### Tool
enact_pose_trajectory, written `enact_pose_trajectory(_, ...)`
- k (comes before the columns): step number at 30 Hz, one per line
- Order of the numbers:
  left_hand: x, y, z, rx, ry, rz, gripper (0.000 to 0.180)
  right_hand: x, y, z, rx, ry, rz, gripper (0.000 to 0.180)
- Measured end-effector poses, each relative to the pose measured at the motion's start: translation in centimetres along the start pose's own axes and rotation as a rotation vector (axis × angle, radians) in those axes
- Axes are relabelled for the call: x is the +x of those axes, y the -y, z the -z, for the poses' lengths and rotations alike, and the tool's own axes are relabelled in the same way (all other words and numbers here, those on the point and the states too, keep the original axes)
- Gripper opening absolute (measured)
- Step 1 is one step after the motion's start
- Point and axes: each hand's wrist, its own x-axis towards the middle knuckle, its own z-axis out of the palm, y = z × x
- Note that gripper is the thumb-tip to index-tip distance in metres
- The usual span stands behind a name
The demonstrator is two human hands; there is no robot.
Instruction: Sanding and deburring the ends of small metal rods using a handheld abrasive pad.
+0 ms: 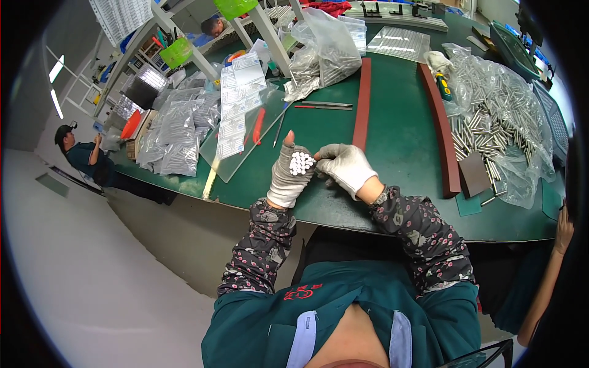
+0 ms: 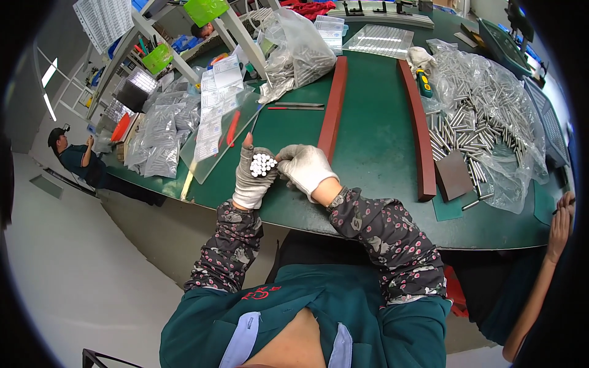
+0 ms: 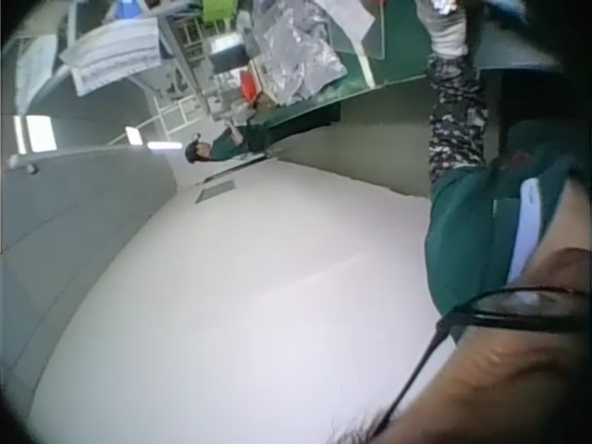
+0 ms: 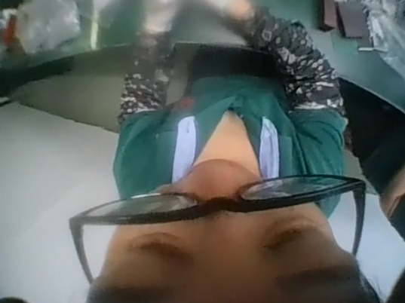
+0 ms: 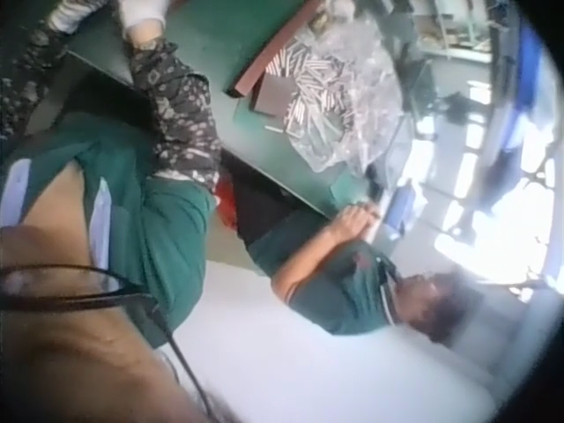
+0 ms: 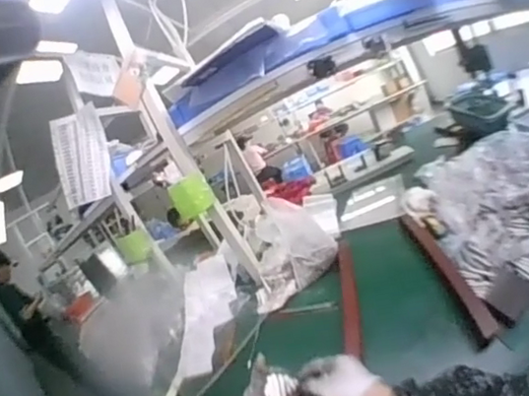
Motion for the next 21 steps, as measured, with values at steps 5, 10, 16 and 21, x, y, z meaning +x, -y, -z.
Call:
enact_pose_trajectory(5,-0.2,0.5,-0.1,-0.022,0.011,0.010,0.081,-0.1,0.0,0.0,0.016,-0.010,-0.010,0.020)
enact_pose_trajectory(10,-0.3,0.9,-0.1,-0.081,0.011,0.012,0.085,0.0,0.0,-0.2,0.018,-0.030,-0.014,0.020)
enact_pose_trajectory(16,-0.3,0.9,-0.1,-0.046,0.041,-0.030,0.088,0.0,0.3,-0.5,-0.087,-0.104,0.017,0.018)
enact_pose_trajectory(21,-0.2,0.2,0.0,-0.041,0.055,-0.012,0.088,-0.2,1.1,-0.6,-0.149,-0.118,-0.015,0.017)
